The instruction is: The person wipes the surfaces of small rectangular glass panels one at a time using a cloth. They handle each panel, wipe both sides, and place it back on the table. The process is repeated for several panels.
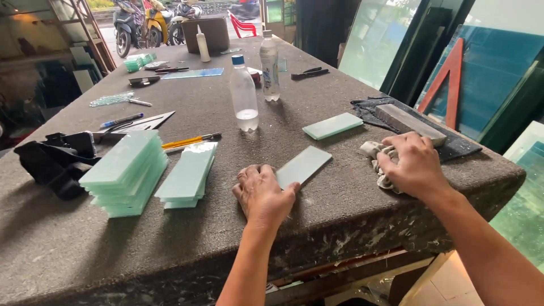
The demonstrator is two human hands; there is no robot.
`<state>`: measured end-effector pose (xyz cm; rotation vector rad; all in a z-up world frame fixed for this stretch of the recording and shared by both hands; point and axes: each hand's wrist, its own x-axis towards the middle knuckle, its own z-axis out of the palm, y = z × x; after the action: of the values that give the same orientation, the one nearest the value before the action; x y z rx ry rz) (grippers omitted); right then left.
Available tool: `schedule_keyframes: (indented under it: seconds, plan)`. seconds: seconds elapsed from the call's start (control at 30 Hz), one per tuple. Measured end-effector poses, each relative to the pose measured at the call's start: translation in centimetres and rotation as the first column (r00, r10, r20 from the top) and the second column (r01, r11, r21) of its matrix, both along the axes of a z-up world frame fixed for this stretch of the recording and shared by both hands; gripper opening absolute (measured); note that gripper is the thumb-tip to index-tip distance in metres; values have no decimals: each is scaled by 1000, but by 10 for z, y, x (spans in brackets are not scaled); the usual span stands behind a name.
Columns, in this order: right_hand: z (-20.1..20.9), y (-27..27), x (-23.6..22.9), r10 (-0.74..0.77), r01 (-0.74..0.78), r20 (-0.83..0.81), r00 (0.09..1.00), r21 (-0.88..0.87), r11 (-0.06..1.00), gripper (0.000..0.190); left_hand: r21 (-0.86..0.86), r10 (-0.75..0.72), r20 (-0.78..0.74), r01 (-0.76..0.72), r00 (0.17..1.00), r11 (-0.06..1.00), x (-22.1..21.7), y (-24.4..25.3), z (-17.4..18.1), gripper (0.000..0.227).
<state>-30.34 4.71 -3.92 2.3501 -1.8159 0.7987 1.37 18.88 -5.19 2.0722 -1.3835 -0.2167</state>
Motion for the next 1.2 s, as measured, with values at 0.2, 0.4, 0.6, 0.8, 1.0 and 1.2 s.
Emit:
schedule_keyframes:
  seconds: [0.2,0.4,0.6,0.8,1.0,1.2]
  plan:
    - [9,29,5,166,-165,110,980,-20,986,41,-259,-131,-53,113,990,959,-9,15,17,62]
    - [28,46,6,128,-175,428,895,71,982,33,-454,-306,287,410,908,791,-15,40,2,32]
    - [57,65,28,10,-113,531,848,163,980,30,-269,-357,252,420,899,867,-22,65,13,70]
    - [53,92,115,452,-485,181,873,234,843,24,-247,-174,70,186,982,951,-38,64,18,91]
    - [34,12,118,339,-305,-134,931,224,926,26,-201,-181,2,178,983,963,-37,64,23,94]
    - [49,63,138,670,-657,-28,742,170,735,9,-234,-190,30,192,981,953,-32,55,22,83]
